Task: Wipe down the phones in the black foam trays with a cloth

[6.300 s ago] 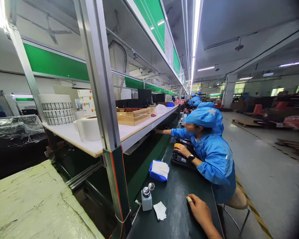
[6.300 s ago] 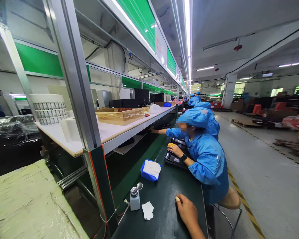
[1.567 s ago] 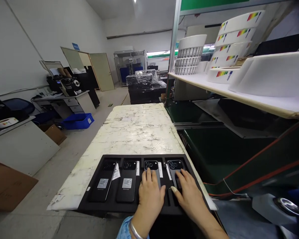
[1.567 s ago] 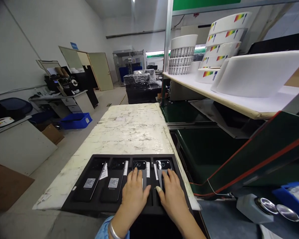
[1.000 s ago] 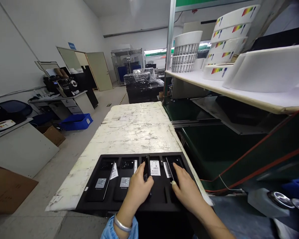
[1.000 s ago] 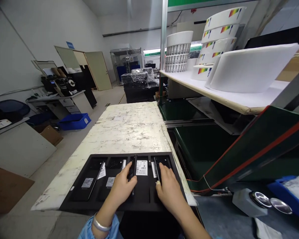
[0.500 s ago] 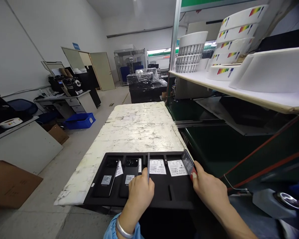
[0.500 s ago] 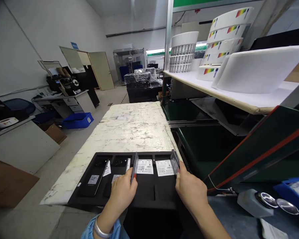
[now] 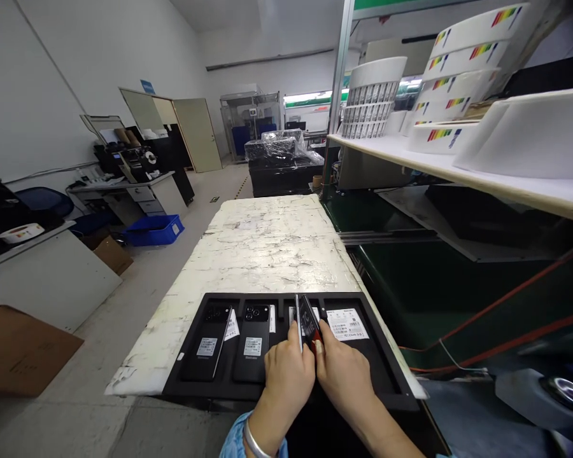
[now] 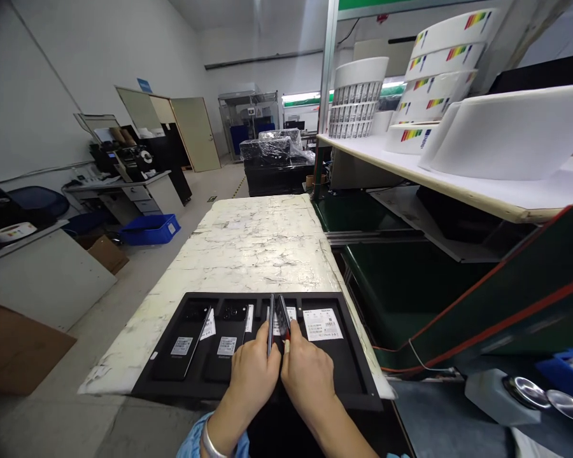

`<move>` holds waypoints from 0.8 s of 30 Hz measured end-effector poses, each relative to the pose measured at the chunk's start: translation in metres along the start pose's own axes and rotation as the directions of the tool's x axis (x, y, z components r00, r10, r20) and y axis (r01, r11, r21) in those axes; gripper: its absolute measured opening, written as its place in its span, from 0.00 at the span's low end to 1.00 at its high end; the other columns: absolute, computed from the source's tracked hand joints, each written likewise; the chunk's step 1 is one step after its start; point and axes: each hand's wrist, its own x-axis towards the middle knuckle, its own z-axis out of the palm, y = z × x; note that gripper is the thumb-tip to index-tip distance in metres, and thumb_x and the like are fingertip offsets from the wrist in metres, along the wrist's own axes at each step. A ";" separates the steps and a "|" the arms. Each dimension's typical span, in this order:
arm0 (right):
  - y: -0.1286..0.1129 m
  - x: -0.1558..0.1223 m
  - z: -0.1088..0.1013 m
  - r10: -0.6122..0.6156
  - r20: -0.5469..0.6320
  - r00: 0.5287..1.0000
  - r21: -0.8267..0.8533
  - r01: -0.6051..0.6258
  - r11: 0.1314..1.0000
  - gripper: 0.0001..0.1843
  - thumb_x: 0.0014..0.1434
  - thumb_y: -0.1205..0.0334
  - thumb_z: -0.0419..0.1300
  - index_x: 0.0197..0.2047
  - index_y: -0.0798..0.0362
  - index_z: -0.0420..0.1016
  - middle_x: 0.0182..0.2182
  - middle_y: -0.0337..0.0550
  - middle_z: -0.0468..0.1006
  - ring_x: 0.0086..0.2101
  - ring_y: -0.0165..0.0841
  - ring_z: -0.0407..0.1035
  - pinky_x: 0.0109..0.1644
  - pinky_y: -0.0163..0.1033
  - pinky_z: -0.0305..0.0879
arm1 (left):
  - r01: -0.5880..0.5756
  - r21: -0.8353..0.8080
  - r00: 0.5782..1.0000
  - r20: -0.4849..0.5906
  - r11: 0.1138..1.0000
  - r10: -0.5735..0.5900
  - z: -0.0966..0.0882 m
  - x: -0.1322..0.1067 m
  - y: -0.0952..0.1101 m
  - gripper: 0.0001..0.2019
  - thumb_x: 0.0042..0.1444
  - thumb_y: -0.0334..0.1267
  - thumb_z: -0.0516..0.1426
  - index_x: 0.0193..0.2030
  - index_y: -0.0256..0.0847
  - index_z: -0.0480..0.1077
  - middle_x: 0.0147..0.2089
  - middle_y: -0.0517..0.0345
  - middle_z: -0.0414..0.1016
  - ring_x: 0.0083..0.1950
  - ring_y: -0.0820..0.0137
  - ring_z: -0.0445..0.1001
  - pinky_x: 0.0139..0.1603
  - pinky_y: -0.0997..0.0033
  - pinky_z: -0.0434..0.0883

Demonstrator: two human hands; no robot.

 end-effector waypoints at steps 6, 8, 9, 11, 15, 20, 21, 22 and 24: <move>0.006 0.000 0.007 -0.089 0.038 0.995 0.249 0.077 0.965 0.27 0.68 0.65 0.43 0.66 0.68 0.62 0.42 0.62 0.83 0.39 0.50 0.80 0.43 0.53 0.74 | -0.031 -0.274 0.999 0.018 0.961 0.037 0.002 0.002 -0.006 0.30 0.64 0.46 0.45 0.68 0.29 0.56 0.34 0.46 0.79 0.39 0.55 0.78 0.41 0.61 0.68; 0.011 0.000 0.010 -0.123 -0.004 0.992 0.394 0.114 0.912 0.28 0.69 0.61 0.42 0.65 0.68 0.62 0.48 0.63 0.80 0.45 0.49 0.78 0.47 0.52 0.74 | -0.037 -0.359 0.999 0.023 0.932 0.049 0.004 0.002 -0.009 0.30 0.65 0.48 0.45 0.68 0.30 0.57 0.29 0.51 0.76 0.35 0.57 0.77 0.38 0.62 0.69; 0.013 0.000 0.012 -0.136 -0.026 0.990 0.467 0.132 0.874 0.28 0.70 0.59 0.42 0.65 0.66 0.63 0.50 0.63 0.79 0.47 0.48 0.77 0.50 0.51 0.74 | -0.043 -0.402 0.998 0.018 0.915 0.055 0.006 0.002 -0.011 0.30 0.65 0.49 0.45 0.68 0.31 0.57 0.29 0.53 0.75 0.33 0.59 0.76 0.38 0.62 0.69; 0.017 -0.001 0.018 -0.160 -0.052 0.986 0.597 0.159 0.786 0.28 0.70 0.55 0.43 0.65 0.64 0.64 0.54 0.61 0.77 0.52 0.44 0.74 0.54 0.49 0.72 | -0.078 -0.477 0.997 -0.023 0.876 0.076 0.009 0.001 -0.017 0.29 0.67 0.50 0.45 0.68 0.34 0.58 0.34 0.52 0.76 0.35 0.61 0.76 0.40 0.62 0.71; 0.024 0.000 0.031 -0.234 -0.080 0.969 0.746 0.214 0.631 0.27 0.71 0.54 0.46 0.66 0.59 0.63 0.59 0.57 0.72 0.58 0.40 0.68 0.64 0.49 0.65 | -0.175 -0.530 0.982 -0.155 0.829 0.109 0.017 0.001 -0.028 0.25 0.69 0.48 0.45 0.65 0.38 0.63 0.60 0.44 0.68 0.60 0.61 0.69 0.62 0.60 0.67; 0.029 0.002 0.042 -0.275 -0.084 0.958 0.754 0.242 0.611 0.27 0.67 0.65 0.47 0.68 0.56 0.61 0.63 0.54 0.68 0.61 0.39 0.65 0.66 0.50 0.62 | -0.152 -0.534 0.987 -0.124 0.832 0.100 0.027 0.001 -0.033 0.25 0.70 0.45 0.42 0.68 0.36 0.60 0.69 0.47 0.60 0.70 0.63 0.58 0.72 0.58 0.57; 0.029 0.002 0.043 -0.283 -0.083 0.956 0.750 0.247 0.614 0.28 0.66 0.68 0.47 0.69 0.54 0.59 0.63 0.53 0.68 0.61 0.38 0.65 0.66 0.50 0.62 | -0.145 -0.536 0.989 -0.113 0.831 0.099 0.028 0.002 -0.033 0.25 0.70 0.45 0.42 0.68 0.36 0.58 0.70 0.48 0.60 0.71 0.63 0.57 0.72 0.58 0.57; 0.029 0.002 0.044 -0.290 -0.082 0.953 0.747 0.252 0.616 0.30 0.65 0.70 0.48 0.70 0.52 0.58 0.64 0.51 0.67 0.61 0.38 0.65 0.66 0.50 0.61 | -0.138 -0.543 0.990 -0.103 0.828 0.098 0.028 0.003 -0.033 0.25 0.70 0.45 0.42 0.69 0.36 0.57 0.70 0.48 0.59 0.71 0.63 0.57 0.72 0.58 0.57; 0.029 0.002 0.045 -0.303 -0.090 0.949 0.742 0.267 0.615 0.34 0.62 0.74 0.48 0.71 0.48 0.56 0.65 0.47 0.66 0.62 0.37 0.63 0.67 0.49 0.61 | -0.131 -0.574 0.991 -0.088 0.808 0.098 0.028 0.005 -0.034 0.25 0.70 0.45 0.42 0.70 0.36 0.56 0.70 0.49 0.59 0.70 0.64 0.57 0.72 0.59 0.57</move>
